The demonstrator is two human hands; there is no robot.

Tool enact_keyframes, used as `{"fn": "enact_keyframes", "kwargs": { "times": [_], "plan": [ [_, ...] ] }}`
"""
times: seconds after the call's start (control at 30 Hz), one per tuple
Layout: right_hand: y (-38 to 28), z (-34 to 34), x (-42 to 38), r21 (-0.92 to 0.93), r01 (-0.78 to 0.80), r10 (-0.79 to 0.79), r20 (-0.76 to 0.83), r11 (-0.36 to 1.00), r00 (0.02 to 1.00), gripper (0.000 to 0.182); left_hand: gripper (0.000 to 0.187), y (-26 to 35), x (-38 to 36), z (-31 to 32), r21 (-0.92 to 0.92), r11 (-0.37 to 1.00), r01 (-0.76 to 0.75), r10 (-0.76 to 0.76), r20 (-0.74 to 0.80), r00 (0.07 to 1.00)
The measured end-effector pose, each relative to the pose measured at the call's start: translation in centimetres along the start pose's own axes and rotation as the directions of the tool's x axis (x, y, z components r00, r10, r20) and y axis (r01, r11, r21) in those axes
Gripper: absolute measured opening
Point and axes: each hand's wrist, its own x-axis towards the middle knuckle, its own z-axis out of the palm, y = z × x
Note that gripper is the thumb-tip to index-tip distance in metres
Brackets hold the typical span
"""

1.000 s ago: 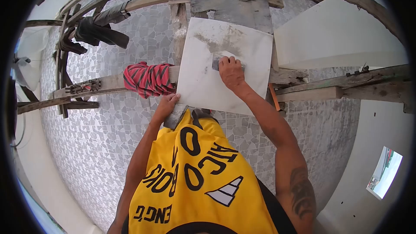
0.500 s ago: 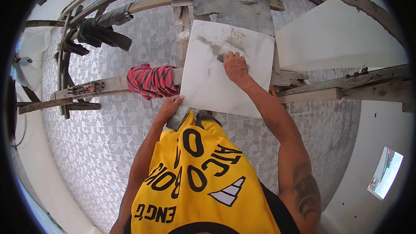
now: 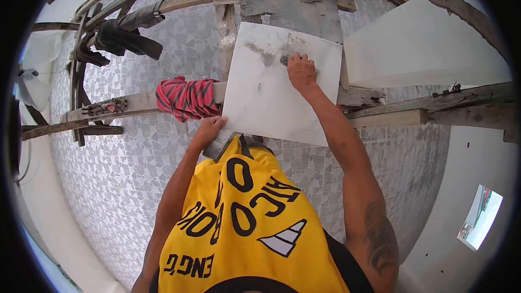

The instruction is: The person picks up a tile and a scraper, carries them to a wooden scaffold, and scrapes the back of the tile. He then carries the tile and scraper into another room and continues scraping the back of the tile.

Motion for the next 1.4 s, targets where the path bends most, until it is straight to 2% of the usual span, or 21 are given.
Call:
{"fn": "enact_keyframes", "kwargs": {
  "times": [0.1,0.17,0.23,0.33,0.37,0.43,0.53,0.57,0.63,0.67,0.7,0.77,0.83,0.87,0.97,1.0,1.1,1.13,1.23,1.3,1.4],
  "plan": [
    [0.5,-0.3,0.7,0.004,0.050,-0.050,0.008,0.999,0.999,0.016,0.040,1.0,0.3,-0.6,0.015,1.000,-0.018,0.018,0.005,1.000],
    [-1.4,-1.5,-2.2,0.022,0.200,-0.200,0.001,0.980,0.980,0.015,0.041,-0.5,0.9,-0.1,0.025,0.997,-0.077,0.078,-0.034,0.996],
    [-1.6,-1.5,-3.2,0.025,0.248,-0.247,-0.038,0.968,0.968,0.015,0.042,-0.8,0.7,0.2,0.011,0.998,-0.067,0.068,-0.035,0.997],
    [1.6,0.6,1.2,0.017,0.128,-0.125,-0.123,0.992,0.984,0.014,0.042,-1.0,0.4,0.3,0.007,0.999,-0.041,0.041,-0.027,0.999],
    [3.1,1.2,3.1,-0.044,0.054,-0.056,-0.058,0.998,0.997,0.012,0.042,-0.9,0.0,0.4,-0.003,1.000,-0.012,0.012,-0.011,1.000],
    [4.1,2.0,5.4,0.046,-0.008,0.010,-0.046,0.999,0.999,0.012,0.041,-0.3,1.3,-0.4,-0.010,1.000,-0.020,0.020,-0.029,0.999],
    [1.5,0.9,3.1,0.044,0.179,-0.180,0.042,0.983,0.983,0.013,0.040,-0.1,1.5,0.0,-0.005,0.997,-0.074,0.073,-0.068,0.995],
    [0.5,0.0,2.1,0.016,0.201,-0.202,0.040,0.979,0.979,0.015,0.040,0.0,1.4,0.0,0.013,0.995,-0.097,0.098,-0.092,0.991],
    [2.2,1.4,3.4,-0.008,0.121,-0.121,-0.037,0.993,0.992,0.014,0.040,-0.5,0.3,0.6,0.008,0.998,-0.061,0.062,-0.095,0.994],
    [3.8,2.2,4.7,-0.011,0.018,-0.019,-0.084,1.000,0.996,0.013,0.040,-0.2,0.6,0.4,-0.006,1.000,-0.027,0.026,-0.085,0.996],
    [5.0,3.1,6.2,-0.010,-0.057,0.057,-0.009,0.998,0.998,0.012,0.040,-0.1,0.6,0.2,-0.013,1.000,0.008,-0.009,-0.068,0.998],
    [4.9,2.9,6.7,0.020,-0.044,0.044,-0.024,0.999,0.999,0.012,0.041,-0.4,0.4,0.1,0.025,1.000,-0.015,0.017,-0.070,0.997],
    [2.2,1.6,5.7,0.001,0.141,-0.141,0.018,0.990,0.990,0.011,0.042,0.1,1.0,0.1,0.044,0.997,-0.060,0.064,-0.083,0.995],
    [1.2,1.3,4.9,0.005,0.212,-0.212,-0.033,0.977,0.977,0.012,0.043,0.3,1.0,0.0,0.053,0.996,-0.075,0.079,-0.089,0.993],
    [4.5,3.8,7.5,0.038,0.010,-0.007,-0.075,0.999,0.997,0.013,0.042,0.0,0.2,0.2,0.008,1.000,-0.005,0.005,-0.051,0.999],
    [5.0,3.4,8.4,0.053,-0.086,0.085,0.016,0.995,0.996,0.013,0.042,-0.1,0.6,0.1,-0.013,1.000,0.022,-0.022,-0.034,0.999],
    [2.5,2.0,7.6,-0.018,0.122,-0.121,0.042,0.992,0.992,0.011,0.041,-0.1,0.6,0.4,0.006,1.000,-0.008,0.008,-0.089,0.996],
    [1.3,1.1,6.7,-0.015,0.172,-0.172,0.000,0.985,0.985,0.012,0.040,0.5,1.2,0.0,-0.004,1.000,-0.020,0.020,-0.087,0.996],
    [3.0,2.9,8.4,0.038,-0.109,0.111,-0.060,0.993,0.992,0.013,0.040,0.0,-0.2,0.3,-0.028,1.000,0.010,-0.012,-0.061,0.998],
    [1.7,3.0,8.0,0.048,-0.079,0.077,0.037,0.996,0.996,0.015,0.040,0.6,0.2,0.2,-0.028,0.999,0.018,-0.020,-0.049,0.999],
    [-0.5,1.2,8.9,0.089,-0.019,0.007,0.131,0.996,0.991,0.020,0.039,1.1,0.2,0.3,0.027,0.998,-0.055,0.057,-0.092,0.994]
  ]
}}
